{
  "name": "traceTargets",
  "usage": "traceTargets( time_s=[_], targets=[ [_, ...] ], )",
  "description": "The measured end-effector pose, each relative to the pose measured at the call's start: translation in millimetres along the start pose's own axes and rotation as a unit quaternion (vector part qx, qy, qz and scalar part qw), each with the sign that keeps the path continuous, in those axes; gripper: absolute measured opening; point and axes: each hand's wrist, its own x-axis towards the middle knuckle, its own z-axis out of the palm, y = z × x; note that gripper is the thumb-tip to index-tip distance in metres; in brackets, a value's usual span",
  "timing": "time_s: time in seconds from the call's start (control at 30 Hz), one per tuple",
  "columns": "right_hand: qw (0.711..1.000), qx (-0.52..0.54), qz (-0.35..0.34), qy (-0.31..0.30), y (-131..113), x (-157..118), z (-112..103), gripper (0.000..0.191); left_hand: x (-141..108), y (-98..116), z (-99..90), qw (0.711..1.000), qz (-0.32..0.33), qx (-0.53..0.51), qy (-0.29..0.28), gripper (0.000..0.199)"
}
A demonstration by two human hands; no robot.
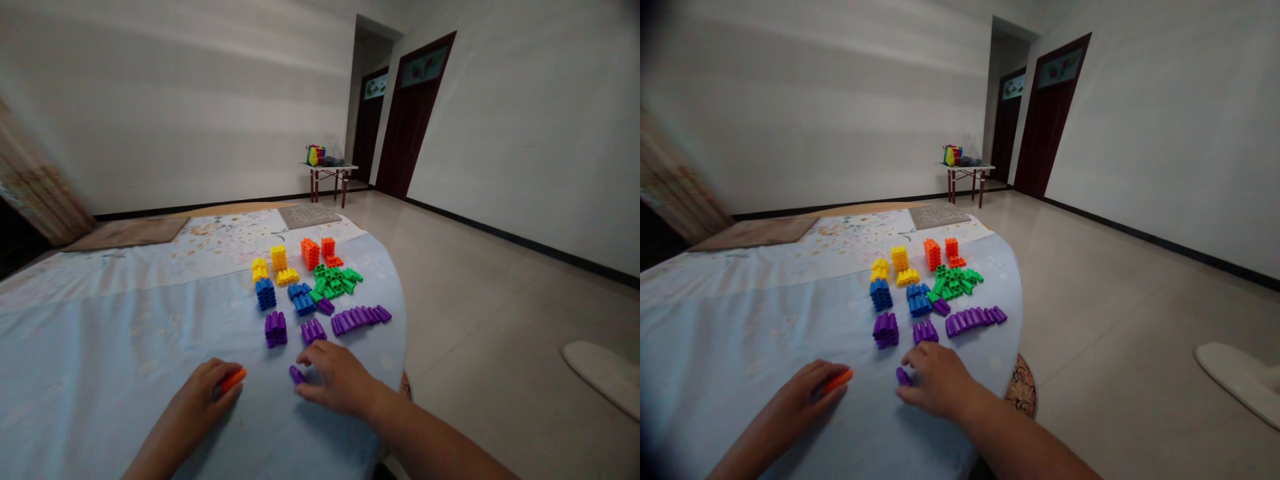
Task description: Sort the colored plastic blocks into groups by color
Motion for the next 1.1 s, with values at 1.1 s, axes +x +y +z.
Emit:
traceTargets(
  time_s=[1.1],
  targets=[
    [0.979,-0.170,0.100,0.053,64,70,-75,0.017,-3,-4,-5.8,0.983,-0.168,-0.068,0.013,0.058]
  ],
)
